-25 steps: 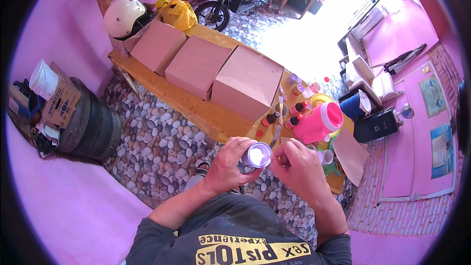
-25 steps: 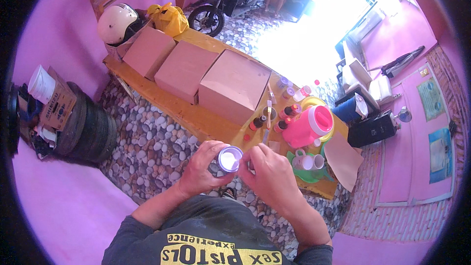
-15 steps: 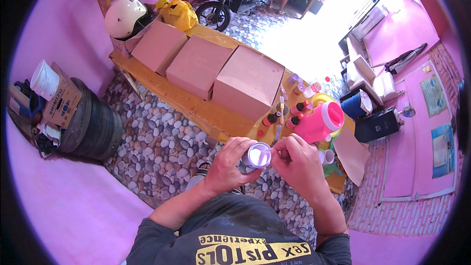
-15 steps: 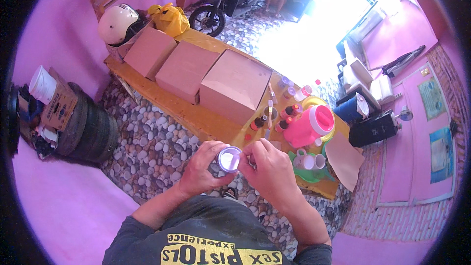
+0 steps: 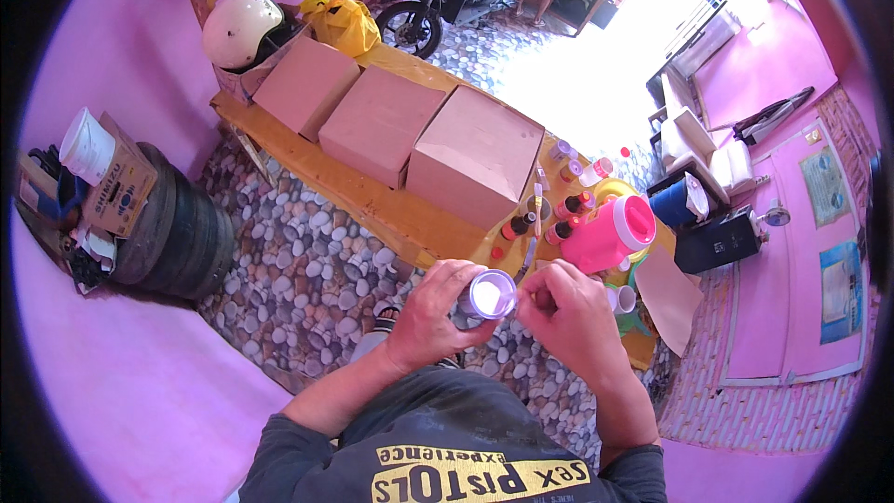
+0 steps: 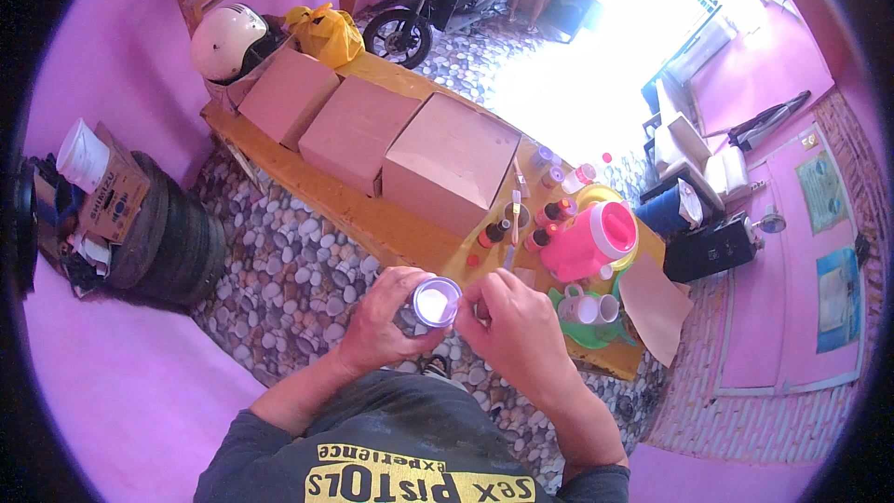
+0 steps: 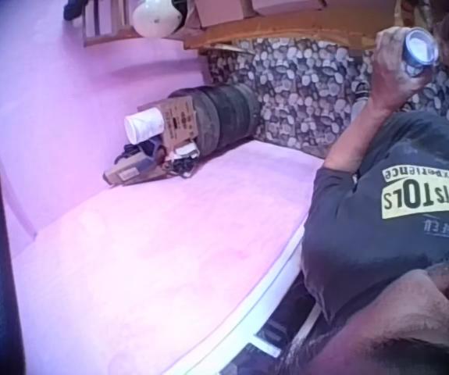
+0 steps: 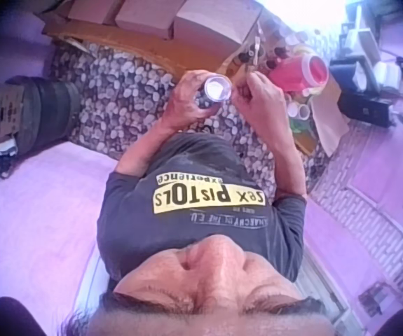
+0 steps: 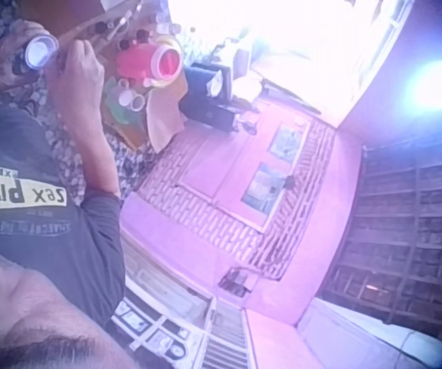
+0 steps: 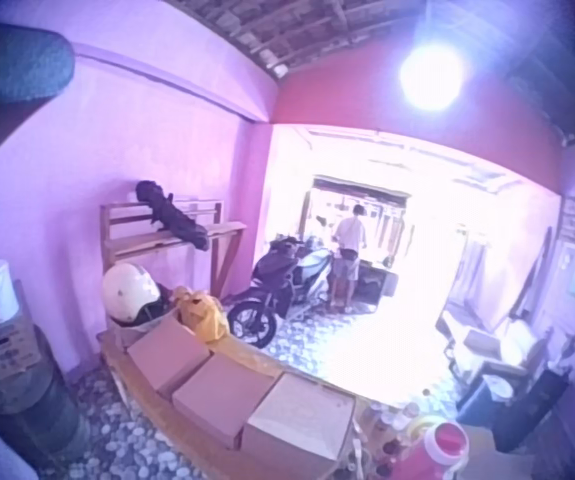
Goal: The person paints a wooden door frame with white paint using a brush, frequently dipping the brush into a small container of white paint held in their hand, and then prepares a small bottle by pouring liquid into it.
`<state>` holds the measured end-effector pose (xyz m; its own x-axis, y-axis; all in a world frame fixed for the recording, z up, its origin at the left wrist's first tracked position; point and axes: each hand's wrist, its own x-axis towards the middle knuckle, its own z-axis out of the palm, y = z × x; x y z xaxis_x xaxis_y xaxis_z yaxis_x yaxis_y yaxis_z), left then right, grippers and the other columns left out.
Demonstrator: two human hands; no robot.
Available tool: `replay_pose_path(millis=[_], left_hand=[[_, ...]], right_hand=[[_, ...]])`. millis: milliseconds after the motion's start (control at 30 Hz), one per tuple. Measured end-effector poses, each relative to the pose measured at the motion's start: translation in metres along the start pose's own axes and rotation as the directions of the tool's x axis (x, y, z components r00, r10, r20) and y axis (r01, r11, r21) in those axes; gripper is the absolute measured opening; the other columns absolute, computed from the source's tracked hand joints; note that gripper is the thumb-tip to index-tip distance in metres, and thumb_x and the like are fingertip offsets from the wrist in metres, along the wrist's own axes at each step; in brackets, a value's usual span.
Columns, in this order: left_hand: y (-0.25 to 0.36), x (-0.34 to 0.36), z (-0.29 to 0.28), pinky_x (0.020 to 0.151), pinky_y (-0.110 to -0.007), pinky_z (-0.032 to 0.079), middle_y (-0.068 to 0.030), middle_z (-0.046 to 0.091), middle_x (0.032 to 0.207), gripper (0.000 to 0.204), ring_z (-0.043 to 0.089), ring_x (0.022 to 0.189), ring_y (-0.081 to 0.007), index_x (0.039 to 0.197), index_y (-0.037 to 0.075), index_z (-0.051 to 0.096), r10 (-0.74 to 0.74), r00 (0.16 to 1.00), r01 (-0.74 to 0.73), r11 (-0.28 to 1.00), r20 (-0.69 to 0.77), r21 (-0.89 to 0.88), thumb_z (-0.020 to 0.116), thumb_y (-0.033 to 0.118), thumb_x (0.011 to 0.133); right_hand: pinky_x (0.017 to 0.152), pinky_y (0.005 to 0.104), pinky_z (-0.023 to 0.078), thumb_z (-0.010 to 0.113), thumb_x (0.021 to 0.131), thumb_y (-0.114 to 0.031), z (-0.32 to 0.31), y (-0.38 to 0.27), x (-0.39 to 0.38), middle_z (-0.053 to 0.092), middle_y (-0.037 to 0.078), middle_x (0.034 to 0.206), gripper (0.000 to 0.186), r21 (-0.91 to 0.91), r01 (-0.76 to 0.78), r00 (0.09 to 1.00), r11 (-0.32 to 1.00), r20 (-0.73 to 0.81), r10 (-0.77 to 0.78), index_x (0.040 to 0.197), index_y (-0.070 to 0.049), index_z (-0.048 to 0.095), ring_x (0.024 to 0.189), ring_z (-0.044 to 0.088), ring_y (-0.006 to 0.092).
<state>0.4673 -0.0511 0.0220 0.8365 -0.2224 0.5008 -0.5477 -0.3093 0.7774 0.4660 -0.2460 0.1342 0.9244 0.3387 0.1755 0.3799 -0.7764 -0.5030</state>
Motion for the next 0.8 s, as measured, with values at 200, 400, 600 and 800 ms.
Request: replay_pose_path(millis=[200,400,600,800], left_hand=[[-0.001,0.002,-0.002,0.099,-0.045,0.052,-0.0179,0.065,0.120,0.063,0.063,0.113,-0.0370,0.126,0.000,0.062,0.001,1.000,-0.001,1.000,0.012,-0.025,0.090,0.022,0.073],[-0.001,0.003,-0.003,0.099,-0.043,0.052,-0.0168,0.065,0.121,0.066,0.064,0.113,-0.0353,0.126,0.001,0.063,-0.017,1.000,0.018,1.000,0.008,-0.011,0.093,0.019,0.070],[-0.004,0.005,-0.003,0.099,-0.044,0.052,-0.0180,0.065,0.119,0.061,0.064,0.112,-0.0370,0.124,0.000,0.063,0.006,1.000,-0.006,1.000,0.004,-0.020,0.089,0.023,0.074],[-0.007,0.006,-0.004,0.099,-0.043,0.052,-0.0172,0.065,0.121,0.066,0.064,0.113,-0.0354,0.126,0.001,0.063,-0.021,1.000,0.021,1.000,0.022,0.000,0.093,0.021,0.070]], right_hand=[[0.061,0.0401,0.055,0.075,0.085,-0.010,0.012,-0.007,0.008,0.063,0.009,0.079,0.015,0.072,0.041,0.999,0.997,-0.015,-0.040,0.088,-0.004,0.062,0.067,0.068,0.0274],[0.060,0.0396,0.055,0.075,0.085,-0.010,0.004,0.000,0.006,0.062,0.010,0.079,0.014,-0.013,0.004,0.999,1.000,-0.040,-0.005,0.089,-0.004,0.062,0.066,0.068,0.0270],[0.061,0.0398,0.056,0.075,0.085,-0.011,0.013,-0.005,0.012,0.064,0.010,0.080,0.015,0.084,0.033,0.999,0.996,0.007,-0.034,0.090,-0.005,0.063,0.067,0.069,0.0272],[0.061,0.0397,0.056,0.074,0.086,-0.011,0.007,0.004,0.013,0.064,0.010,0.079,0.014,-0.004,-0.005,0.999,1.000,-0.034,0.005,0.090,-0.005,0.062,0.067,0.069,0.0268]])
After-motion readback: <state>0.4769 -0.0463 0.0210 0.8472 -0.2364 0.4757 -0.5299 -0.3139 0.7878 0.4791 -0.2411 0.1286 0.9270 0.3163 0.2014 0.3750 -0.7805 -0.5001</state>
